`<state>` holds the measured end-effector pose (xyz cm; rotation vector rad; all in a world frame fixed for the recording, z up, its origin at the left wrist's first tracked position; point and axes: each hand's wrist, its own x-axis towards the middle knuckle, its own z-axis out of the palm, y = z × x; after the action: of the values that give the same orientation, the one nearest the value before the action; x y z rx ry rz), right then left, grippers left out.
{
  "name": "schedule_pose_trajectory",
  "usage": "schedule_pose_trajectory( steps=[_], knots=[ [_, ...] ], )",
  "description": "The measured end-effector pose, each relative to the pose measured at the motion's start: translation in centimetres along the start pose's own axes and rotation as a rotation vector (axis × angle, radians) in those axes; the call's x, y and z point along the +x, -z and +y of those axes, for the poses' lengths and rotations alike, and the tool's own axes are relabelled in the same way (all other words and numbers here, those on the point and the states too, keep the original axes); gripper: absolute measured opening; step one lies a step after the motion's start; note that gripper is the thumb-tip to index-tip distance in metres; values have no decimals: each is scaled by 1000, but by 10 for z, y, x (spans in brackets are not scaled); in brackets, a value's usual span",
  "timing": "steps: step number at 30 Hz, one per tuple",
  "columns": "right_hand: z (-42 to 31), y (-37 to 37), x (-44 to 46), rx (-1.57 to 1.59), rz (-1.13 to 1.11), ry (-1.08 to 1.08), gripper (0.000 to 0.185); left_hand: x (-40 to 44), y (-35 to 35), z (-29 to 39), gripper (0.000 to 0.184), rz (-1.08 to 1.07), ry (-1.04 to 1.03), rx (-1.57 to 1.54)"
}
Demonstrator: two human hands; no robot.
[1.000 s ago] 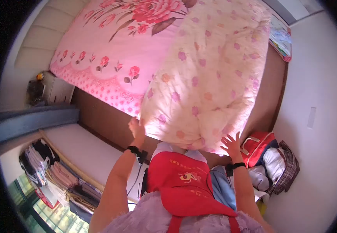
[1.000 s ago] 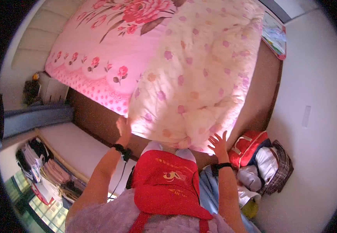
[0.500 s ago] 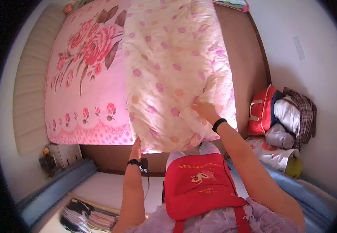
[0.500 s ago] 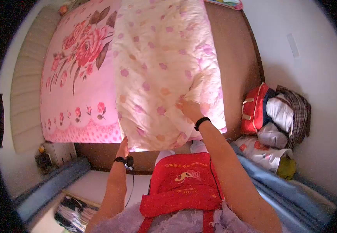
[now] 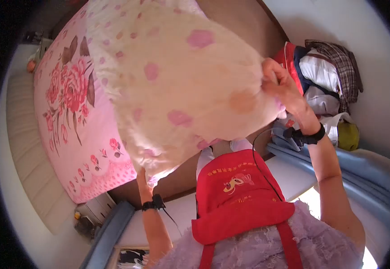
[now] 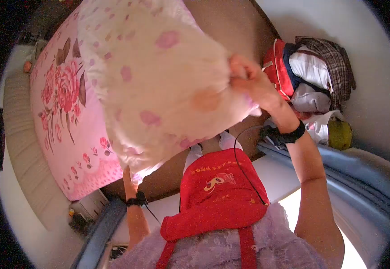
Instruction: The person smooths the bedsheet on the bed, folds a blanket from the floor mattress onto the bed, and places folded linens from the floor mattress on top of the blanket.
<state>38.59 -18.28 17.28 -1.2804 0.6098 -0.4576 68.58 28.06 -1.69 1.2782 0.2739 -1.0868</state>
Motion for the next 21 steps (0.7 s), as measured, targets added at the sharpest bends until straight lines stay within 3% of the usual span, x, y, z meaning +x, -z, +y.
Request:
schedule_pose_trajectory(
  steps=[1,3,4,5,7,8,9,12,13,14,16,18,20,21],
  knots=[
    [40,40,-3,119,16,84,16,18,28,-16,47,154,-81,204],
    [118,82,-10,89,230,18,16,34,25,-22,47,384,-144,538],
    [181,118,-17,-316,337,-188,15,42,25,-27,47,496,-182,704],
    [190,108,-21,-374,295,-236,15,53,29,-31,51,575,-181,977],
    [310,146,-26,-207,182,-206,24,68,5,-34,58,816,-112,1357],
    [349,143,-30,-1014,361,61,31,69,-11,-32,60,970,-55,1464],
    [339,132,-27,-973,364,-132,36,75,-12,-29,73,908,11,1413],
    [340,112,-34,-796,391,-571,52,115,51,-47,83,640,-24,1157],
    [371,129,-36,-727,430,-611,57,130,90,-58,96,537,-114,1197],
    [390,140,-36,-659,471,-644,62,128,86,-52,96,529,41,1035],
    [322,127,-46,-469,341,-665,69,109,38,-22,97,508,318,697],
    [301,120,-49,-303,327,-755,68,99,23,-10,77,366,327,607],
    [253,98,-38,-424,327,-851,60,98,5,7,73,264,271,547],
    [253,99,-38,-206,146,-778,56,98,-5,21,72,231,215,533]
  ],
)
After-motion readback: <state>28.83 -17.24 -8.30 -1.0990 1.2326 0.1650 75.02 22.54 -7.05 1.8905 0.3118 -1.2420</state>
